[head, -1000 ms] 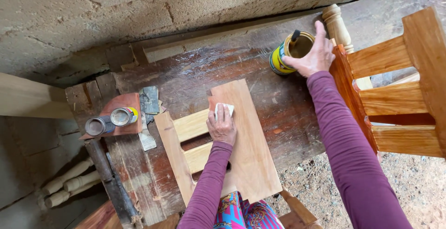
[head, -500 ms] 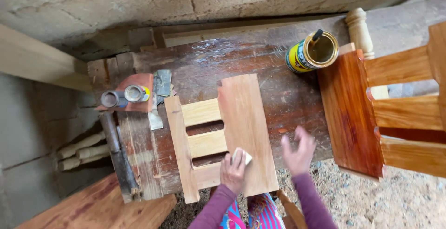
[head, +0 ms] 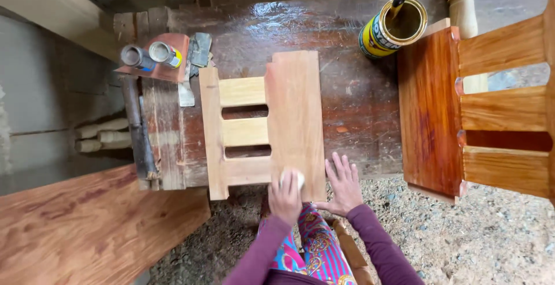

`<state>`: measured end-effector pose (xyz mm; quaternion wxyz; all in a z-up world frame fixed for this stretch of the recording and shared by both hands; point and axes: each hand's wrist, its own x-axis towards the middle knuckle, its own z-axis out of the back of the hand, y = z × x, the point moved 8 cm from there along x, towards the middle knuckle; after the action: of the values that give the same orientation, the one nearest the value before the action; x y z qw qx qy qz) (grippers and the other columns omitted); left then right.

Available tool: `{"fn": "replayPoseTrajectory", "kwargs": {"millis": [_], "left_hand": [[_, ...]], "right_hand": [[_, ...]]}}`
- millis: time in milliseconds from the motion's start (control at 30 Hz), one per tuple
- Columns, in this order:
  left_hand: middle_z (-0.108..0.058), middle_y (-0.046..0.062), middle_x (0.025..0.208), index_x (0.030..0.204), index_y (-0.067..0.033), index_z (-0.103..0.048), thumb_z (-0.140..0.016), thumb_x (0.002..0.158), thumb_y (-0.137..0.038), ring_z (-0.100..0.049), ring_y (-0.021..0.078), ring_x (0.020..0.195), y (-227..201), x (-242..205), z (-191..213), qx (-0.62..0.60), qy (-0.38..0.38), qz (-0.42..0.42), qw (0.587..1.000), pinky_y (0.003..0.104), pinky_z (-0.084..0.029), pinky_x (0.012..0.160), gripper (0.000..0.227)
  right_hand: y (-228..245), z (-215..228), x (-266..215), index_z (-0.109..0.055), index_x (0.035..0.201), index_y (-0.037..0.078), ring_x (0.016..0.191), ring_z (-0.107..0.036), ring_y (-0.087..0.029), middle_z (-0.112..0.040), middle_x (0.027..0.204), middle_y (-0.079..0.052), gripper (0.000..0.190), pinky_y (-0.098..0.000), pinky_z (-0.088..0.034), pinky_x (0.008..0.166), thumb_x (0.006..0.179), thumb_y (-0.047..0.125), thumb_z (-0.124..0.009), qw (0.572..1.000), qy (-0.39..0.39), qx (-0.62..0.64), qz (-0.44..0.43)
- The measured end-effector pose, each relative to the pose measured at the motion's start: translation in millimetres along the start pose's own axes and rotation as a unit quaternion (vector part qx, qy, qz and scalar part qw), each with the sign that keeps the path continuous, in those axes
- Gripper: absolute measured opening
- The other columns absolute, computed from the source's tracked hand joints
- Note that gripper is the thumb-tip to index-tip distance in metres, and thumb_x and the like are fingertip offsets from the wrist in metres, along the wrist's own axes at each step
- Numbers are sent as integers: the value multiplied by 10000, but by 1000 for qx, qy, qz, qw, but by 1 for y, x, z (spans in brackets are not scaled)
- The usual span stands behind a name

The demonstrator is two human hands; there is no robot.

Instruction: The person applies wood stain to a wooden chair backrest using a cloth. They wipe the surface and edges thoroughly, turning the piece over to cover all sides. A can of stain and other tools are visible on the workbench.

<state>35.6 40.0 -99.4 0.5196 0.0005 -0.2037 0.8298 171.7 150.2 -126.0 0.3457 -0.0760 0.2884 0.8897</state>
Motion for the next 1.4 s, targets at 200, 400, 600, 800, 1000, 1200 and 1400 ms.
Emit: {"fn": "replayPoseTrajectory", "kwargs": {"millis": [200, 400, 600, 800, 1000, 1200, 1400], "left_hand": [[-603, 148, 1413, 1304, -40, -675, -718, 839, -164, -553, 392, 1101, 23, 27, -29, -23, 15, 5, 1000, 496, -466, 905, 483], [-606, 113, 1309, 1374, -78, -612, -599, 1080, -283, -538, 356, 1192, 63, 182, -34, 20, 104, 125, 986, 512, -443, 987, 358], [-516, 211, 1498, 1414, 62, -597, -694, 889, -206, -503, 418, 1251, 2, 1, -10, -6, 22, 64, 998, 544, -419, 1011, 598], [-624, 169, 1398, 1341, 10, -676, -742, 954, -277, -533, 343, 1024, 35, 32, -60, -33, 20, 42, 998, 493, -429, 893, 486], [-594, 94, 1379, 1350, -70, -634, -616, 1023, -195, -541, 334, 1199, 77, 210, -45, 33, 58, 136, 989, 500, -436, 1004, 351], [-518, 191, 1461, 1404, 37, -570, -762, 862, -159, -502, 434, 1221, 12, 30, -4, -19, 15, 80, 997, 534, -441, 999, 608], [-648, 134, 1322, 1262, -15, -683, -775, 817, -156, -551, 344, 1111, 26, 12, -26, -20, -7, 59, 998, 480, -471, 963, 475]], "right_hand": [[-12, -15, -2, -250, 1562, 81, 1529, -44, -429, -84, 1654, -193, 1421, -603, -83, 1194, 479, 841, -769, 999, 18, -32, 28], [-12, -23, -6, -252, 1576, 121, 1537, -21, -419, -73, 1666, -183, 1389, -608, -68, 1203, 506, 843, -766, 998, 5, -54, 45], [-18, -24, -5, -259, 1559, 120, 1522, -27, -428, -67, 1653, -182, 1398, -619, -56, 1188, 485, 859, -763, 998, -8, -33, 45], [-17, -24, -1, -260, 1569, 113, 1527, -23, -442, -60, 1665, -189, 1413, -632, -62, 1184, 484, 864, -766, 998, 5, -37, 46], [-13, -23, -4, -267, 1578, 148, 1541, -36, -423, -76, 1676, -163, 1404, -622, -69, 1203, 468, 843, -774, 999, 4, -38, 35], [-19, -23, -3, -269, 1565, 153, 1525, -28, -430, -70, 1659, -180, 1402, -633, -45, 1181, 467, 852, -791, 999, -6, -31, 40], [-19, -23, 1, -292, 1555, 145, 1533, -20, -423, -65, 1666, -178, 1391, -621, -30, 1189, 463, 857, -778, 999, 23, -29, 20]]}}
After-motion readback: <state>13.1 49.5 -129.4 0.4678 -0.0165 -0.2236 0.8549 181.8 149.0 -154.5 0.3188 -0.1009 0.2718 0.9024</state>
